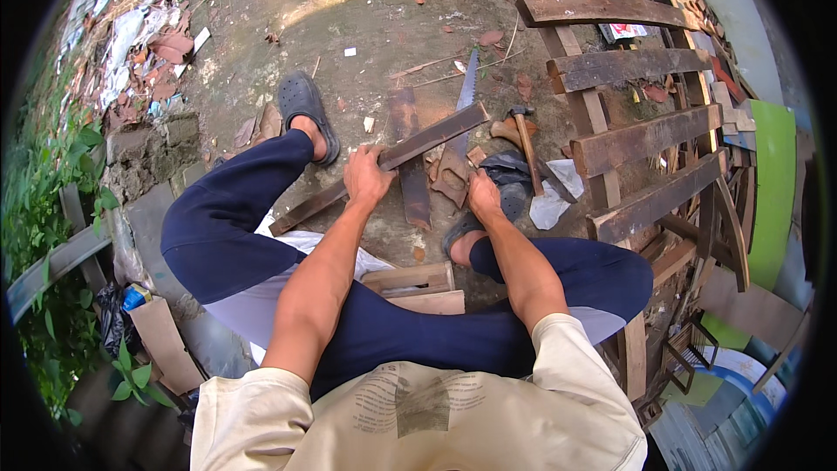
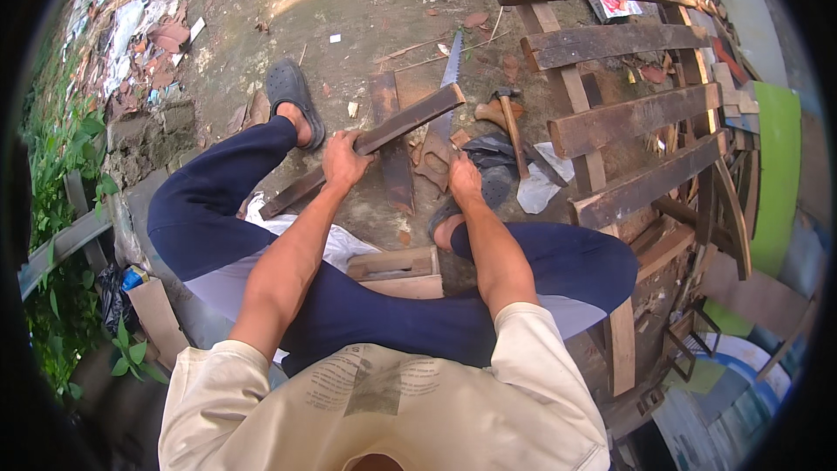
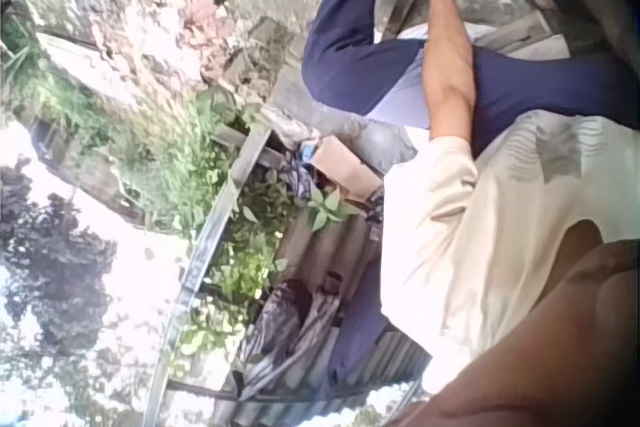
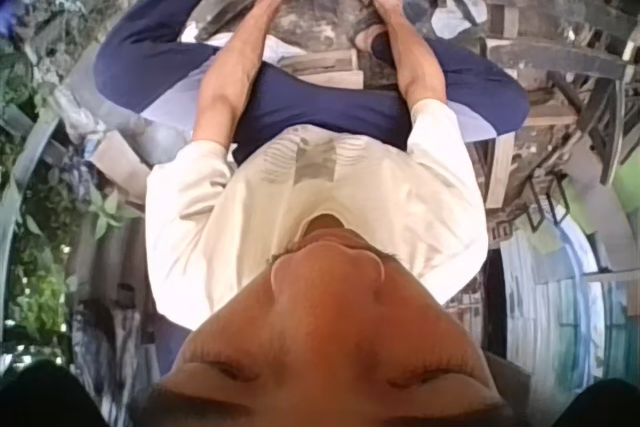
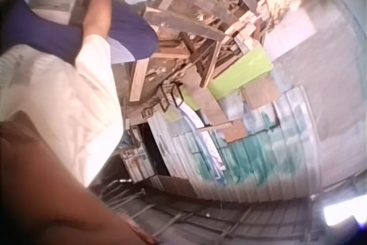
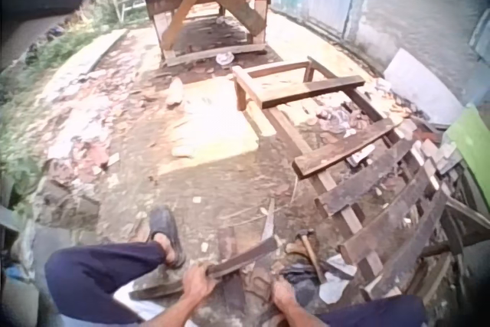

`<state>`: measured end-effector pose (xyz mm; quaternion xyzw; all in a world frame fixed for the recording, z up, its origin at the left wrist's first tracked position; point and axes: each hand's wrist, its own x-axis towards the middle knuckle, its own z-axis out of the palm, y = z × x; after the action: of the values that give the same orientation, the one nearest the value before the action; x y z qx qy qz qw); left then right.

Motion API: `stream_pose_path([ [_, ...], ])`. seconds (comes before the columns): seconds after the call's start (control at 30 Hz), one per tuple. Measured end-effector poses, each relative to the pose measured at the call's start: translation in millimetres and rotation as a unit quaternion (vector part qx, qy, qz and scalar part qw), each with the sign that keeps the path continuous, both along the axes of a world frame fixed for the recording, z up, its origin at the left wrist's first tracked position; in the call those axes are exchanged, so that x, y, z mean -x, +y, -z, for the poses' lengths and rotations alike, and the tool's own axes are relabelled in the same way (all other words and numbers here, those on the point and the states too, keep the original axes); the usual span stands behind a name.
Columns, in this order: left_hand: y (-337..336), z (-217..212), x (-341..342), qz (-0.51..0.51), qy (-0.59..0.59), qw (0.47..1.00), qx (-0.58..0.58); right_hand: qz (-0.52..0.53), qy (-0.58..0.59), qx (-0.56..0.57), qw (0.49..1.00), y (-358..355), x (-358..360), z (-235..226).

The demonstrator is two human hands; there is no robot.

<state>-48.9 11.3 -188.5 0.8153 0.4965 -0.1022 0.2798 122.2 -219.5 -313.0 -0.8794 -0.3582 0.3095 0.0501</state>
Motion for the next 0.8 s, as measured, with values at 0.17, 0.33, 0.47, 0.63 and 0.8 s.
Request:
stream_pose_path([
  [0.17, 5.7, -5.2, 3.3, -0.004, -0.006, 1.0, 0.005, -0.021, -0.093, -0.09, 0.991, 26.4, 4.0, -57.4],
  [0.33, 9.8, -18.4, -1.4, -0.012, -0.023, 0.998, 0.055, -0.14, -0.045, 0.001, 0.989, 34.4, 33.1, -23.5],
  [0.47, 12.0, -14.5, 7.5, -0.008, -0.047, 0.997, 0.055, -0.136, -0.015, 0.025, 0.99, 32.5, 47.8, -1.7],
  [0.63, 20.1, -9.3, 6.3, -0.017, -0.026, 0.997, 0.077, -0.097, 0.054, 0.086, 0.99, 34.6, 38.4, -13.7],
  [0.8, 43.3, 4.7, 10.5, 0.029, -0.002, 0.992, 0.121, 0.024, 0.038, -0.01, 0.999, 48.2, 13.6, -98.8],
])
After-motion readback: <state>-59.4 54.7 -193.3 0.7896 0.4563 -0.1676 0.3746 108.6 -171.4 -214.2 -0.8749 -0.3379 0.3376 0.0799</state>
